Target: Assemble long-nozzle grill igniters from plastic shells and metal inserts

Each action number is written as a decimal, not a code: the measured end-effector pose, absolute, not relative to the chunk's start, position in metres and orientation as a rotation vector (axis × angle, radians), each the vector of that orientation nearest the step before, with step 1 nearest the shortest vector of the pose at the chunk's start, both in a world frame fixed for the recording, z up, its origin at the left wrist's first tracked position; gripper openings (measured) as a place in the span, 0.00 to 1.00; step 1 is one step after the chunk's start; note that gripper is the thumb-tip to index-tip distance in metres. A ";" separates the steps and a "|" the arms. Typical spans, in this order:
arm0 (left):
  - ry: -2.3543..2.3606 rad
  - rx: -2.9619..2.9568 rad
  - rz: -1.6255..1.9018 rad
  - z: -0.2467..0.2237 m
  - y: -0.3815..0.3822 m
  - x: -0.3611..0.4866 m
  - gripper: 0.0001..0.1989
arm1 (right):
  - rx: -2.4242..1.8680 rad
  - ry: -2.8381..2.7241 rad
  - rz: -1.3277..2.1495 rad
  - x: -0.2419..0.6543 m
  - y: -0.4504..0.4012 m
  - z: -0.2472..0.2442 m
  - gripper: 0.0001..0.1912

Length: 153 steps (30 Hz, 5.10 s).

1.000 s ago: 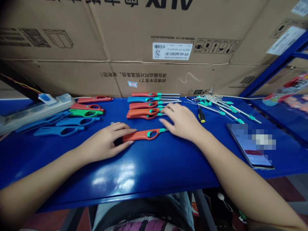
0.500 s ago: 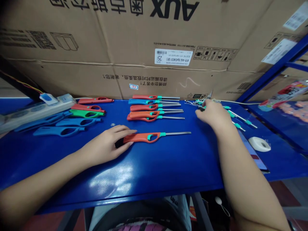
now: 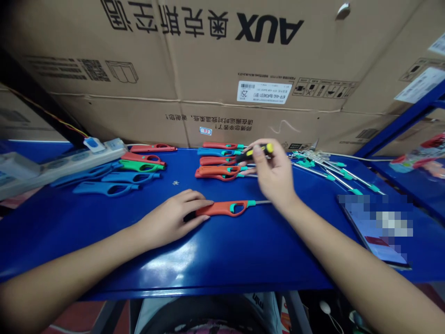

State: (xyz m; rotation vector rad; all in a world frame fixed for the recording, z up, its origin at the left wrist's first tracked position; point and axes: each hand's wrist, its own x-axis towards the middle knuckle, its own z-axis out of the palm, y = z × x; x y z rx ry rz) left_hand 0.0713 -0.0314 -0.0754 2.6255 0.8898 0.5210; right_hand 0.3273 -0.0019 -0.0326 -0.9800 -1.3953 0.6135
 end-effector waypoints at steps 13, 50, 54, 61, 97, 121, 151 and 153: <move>0.797 2.587 0.526 -0.079 -0.039 0.075 0.16 | -0.820 -1.537 1.012 0.241 0.018 -0.065 0.17; 0.764 2.369 0.707 -0.083 -0.037 0.076 0.21 | -0.809 -1.108 1.023 0.272 0.005 -0.016 0.20; 0.860 2.148 0.902 -0.080 -0.038 0.079 0.23 | -0.878 -1.003 1.092 0.285 -0.006 -0.022 0.20; 0.852 1.931 1.159 -0.069 -0.041 0.081 0.12 | -0.930 -0.941 1.117 0.295 -0.013 -0.036 0.17; 0.864 2.020 1.214 -0.064 -0.043 0.078 0.03 | -0.844 -1.061 1.083 0.297 -0.018 -0.036 0.14; 0.840 2.341 0.838 -0.079 -0.039 0.077 0.03 | -0.565 -1.827 0.662 0.294 -0.041 -0.052 0.31; 0.891 2.622 0.766 -0.076 -0.035 0.074 0.30 | -0.791 -1.719 0.390 0.287 -0.040 -0.049 0.32; 0.912 2.585 0.694 -0.078 -0.034 0.075 0.30 | -0.827 -1.688 0.372 0.288 -0.036 -0.051 0.33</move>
